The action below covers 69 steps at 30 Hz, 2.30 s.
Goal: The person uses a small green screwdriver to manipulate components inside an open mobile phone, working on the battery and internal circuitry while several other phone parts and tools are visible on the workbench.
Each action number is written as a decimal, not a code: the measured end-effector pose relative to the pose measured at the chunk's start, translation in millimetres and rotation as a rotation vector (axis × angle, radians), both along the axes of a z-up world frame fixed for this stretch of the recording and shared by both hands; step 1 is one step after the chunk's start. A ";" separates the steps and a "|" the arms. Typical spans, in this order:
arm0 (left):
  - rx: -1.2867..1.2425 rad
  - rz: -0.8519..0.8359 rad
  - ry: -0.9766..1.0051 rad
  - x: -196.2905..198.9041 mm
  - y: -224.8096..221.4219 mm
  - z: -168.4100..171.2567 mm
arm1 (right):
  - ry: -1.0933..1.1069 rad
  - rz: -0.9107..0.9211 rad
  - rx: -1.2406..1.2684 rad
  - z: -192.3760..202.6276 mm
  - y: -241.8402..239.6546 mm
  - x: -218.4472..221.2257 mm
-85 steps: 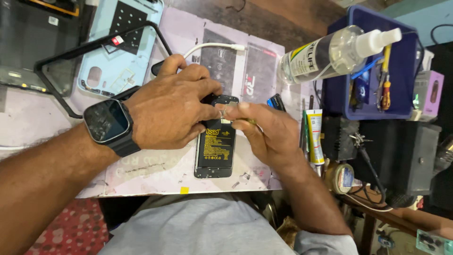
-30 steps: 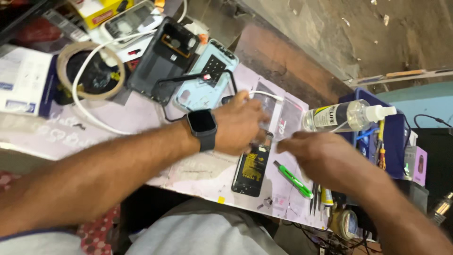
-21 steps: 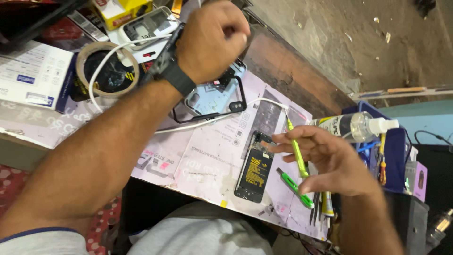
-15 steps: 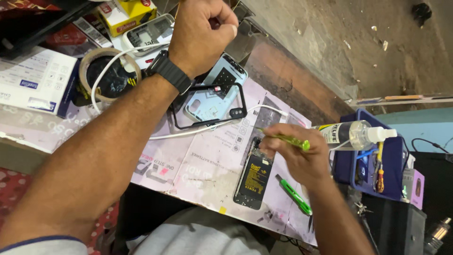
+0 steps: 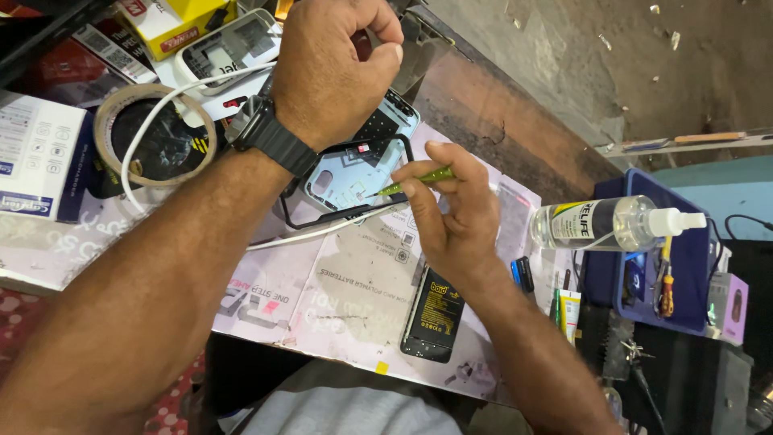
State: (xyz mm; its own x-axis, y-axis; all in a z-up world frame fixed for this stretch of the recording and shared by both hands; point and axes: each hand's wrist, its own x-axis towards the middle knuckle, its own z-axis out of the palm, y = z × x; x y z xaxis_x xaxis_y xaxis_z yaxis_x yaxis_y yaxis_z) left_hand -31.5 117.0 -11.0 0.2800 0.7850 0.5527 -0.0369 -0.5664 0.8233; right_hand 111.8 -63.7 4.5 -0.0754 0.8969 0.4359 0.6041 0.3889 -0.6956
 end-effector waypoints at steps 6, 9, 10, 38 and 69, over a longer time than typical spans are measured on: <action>0.073 0.017 0.003 -0.9 -4.8 2.6 | -0.047 0.000 0.008 -0.6 7.5 -3.8; 0.049 0.005 0.028 -1.0 -5.8 3.3 | -0.009 0.009 -0.017 -3.7 8.9 -4.3; 0.036 -0.004 0.037 -1.1 -5.6 3.9 | -0.019 0.006 -0.025 -4.3 9.6 -3.9; -0.348 -0.857 0.529 18.0 -68.0 20.6 | 0.035 -0.187 0.263 15.7 -82.7 42.5; -0.057 -0.841 0.276 17.0 -78.0 22.7 | 0.217 -0.313 0.247 21.2 -92.8 34.4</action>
State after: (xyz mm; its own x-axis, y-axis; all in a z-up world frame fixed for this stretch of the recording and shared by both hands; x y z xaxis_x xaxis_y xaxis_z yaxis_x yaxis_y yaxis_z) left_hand -14.5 39.0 11.7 0.8943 0.2831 0.3465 -0.2186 -0.3994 0.8903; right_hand 146.2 -156.5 25.7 0.2992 0.7290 0.6156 0.5697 0.3811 -0.7282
